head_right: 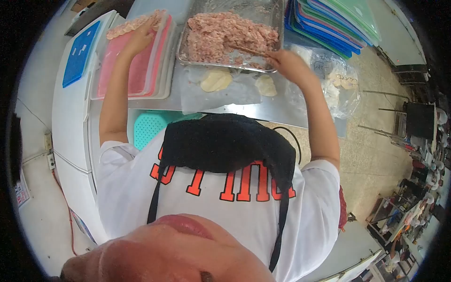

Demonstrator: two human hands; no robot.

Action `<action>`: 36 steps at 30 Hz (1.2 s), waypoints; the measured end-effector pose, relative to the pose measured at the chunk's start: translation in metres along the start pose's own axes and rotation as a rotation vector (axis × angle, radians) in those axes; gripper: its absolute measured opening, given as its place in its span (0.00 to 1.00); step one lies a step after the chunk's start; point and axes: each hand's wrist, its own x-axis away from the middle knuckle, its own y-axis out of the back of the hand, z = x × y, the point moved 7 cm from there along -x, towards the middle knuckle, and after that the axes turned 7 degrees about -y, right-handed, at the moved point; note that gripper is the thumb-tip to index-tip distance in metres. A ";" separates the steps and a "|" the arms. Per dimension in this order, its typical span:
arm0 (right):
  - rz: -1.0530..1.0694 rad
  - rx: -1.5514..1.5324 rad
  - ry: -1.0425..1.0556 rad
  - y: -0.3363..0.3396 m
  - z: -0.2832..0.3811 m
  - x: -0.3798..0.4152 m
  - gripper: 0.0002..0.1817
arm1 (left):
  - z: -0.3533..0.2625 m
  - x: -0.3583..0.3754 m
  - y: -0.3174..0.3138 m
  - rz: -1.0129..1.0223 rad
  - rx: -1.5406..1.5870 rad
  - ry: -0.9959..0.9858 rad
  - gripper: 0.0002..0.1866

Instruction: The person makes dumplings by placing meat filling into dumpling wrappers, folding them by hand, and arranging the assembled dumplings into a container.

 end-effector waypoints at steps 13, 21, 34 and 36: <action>-0.044 0.506 0.335 -0.006 0.018 -0.010 0.07 | -0.201 0.051 -0.114 0.070 0.297 0.201 0.11; -0.187 0.419 0.442 -0.040 0.008 -0.022 0.07 | -0.178 0.097 -0.172 -0.022 0.093 0.243 0.11; -0.171 0.455 0.437 -0.041 0.035 -0.040 0.08 | -0.145 0.116 -0.154 -0.392 1.058 0.766 0.10; -0.125 0.477 0.468 -0.039 0.039 -0.039 0.10 | -0.147 0.112 -0.149 -0.485 1.240 0.774 0.10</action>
